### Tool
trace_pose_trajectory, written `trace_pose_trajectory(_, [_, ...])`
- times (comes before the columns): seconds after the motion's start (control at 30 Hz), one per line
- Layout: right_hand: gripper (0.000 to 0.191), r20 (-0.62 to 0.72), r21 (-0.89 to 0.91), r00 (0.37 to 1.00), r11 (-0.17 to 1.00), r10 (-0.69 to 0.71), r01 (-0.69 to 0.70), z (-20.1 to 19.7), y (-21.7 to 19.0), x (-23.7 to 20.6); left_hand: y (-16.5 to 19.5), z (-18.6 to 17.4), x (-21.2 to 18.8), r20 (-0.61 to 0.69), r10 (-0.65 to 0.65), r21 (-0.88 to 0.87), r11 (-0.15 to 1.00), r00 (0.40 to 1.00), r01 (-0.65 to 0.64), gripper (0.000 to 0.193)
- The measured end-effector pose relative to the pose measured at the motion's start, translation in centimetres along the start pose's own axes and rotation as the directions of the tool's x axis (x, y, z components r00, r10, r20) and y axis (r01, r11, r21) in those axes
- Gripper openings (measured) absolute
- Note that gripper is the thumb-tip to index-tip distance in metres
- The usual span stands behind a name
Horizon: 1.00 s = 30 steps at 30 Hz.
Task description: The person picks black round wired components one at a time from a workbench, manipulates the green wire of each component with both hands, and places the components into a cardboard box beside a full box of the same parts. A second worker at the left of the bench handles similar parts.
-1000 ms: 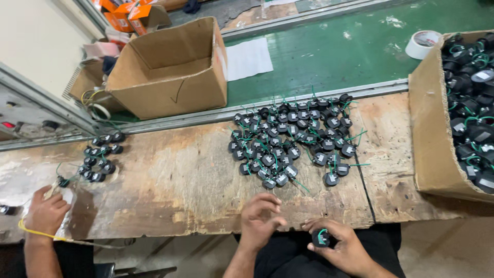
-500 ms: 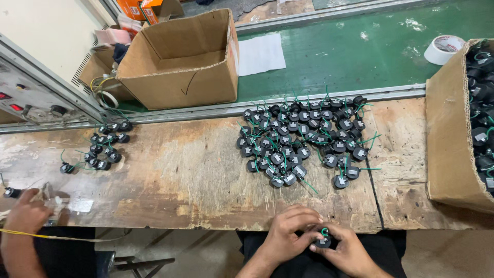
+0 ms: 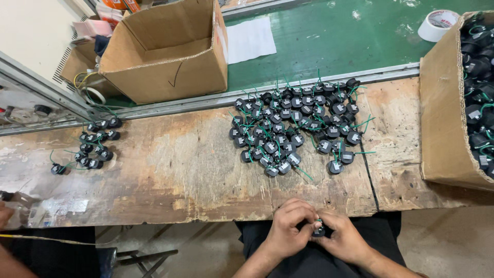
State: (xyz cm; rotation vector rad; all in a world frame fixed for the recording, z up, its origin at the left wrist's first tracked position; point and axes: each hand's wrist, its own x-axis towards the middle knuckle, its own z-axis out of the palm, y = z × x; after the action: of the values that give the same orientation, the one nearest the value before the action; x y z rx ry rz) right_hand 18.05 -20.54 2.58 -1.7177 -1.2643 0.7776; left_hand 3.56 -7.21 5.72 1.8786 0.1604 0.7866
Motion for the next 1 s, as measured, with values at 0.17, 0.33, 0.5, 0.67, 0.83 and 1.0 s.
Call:
trace_pose_trajectory(0.17, [0.036, -0.046, 0.056, 0.955, 0.954, -0.293, 0.296, -0.8, -1.3, -0.2, -2.6, -4.6, 0.7, -0.303, 0.004, -0.062, 0.998, 0.953, -0.024, 0.015])
trace_pose_trajectory(0.33, [0.034, -0.046, 0.182, 0.95, 0.933, -0.309, 0.312, -1.1, -2.7, 0.2, -4.8, -9.8, 3.9, -0.524, 0.078, 0.62, 0.718, 0.848, 0.317, 0.037])
trace_pose_trajectory(0.5, [0.034, -0.003, 0.179, 0.926, 0.911, -0.377, 0.371, -1.2, -2.9, 0.1, -4.8, -9.4, 4.6, -0.383, 0.122, 0.801, 0.538, 0.916, 0.264, 0.045])
trace_pose_trajectory(0.67, [0.04, -0.019, 0.16, 0.915, 0.902, -0.403, 0.401, -1.3, -2.7, -0.1, -6.0, -9.5, 2.4, -0.548, -0.157, 0.456, 0.767, 0.822, 0.451, 0.024])
trace_pose_trajectory(0.83, [0.051, -0.045, 0.097, 0.95, 0.945, -0.309, 0.312, -1.1, -3.0, -0.3, -5.6, -9.1, 0.7, -0.631, -0.2, -0.082, 0.978, 0.749, 0.192, 0.016])
trace_pose_trajectory(1.0, [0.061, -0.08, -0.001, 0.944, 0.947, -0.32, 0.321, -0.7, -2.5, -0.2, -1.2, -5.1, -0.9, -0.316, 0.135, -0.069, 0.984, 0.939, -0.165, 0.017])
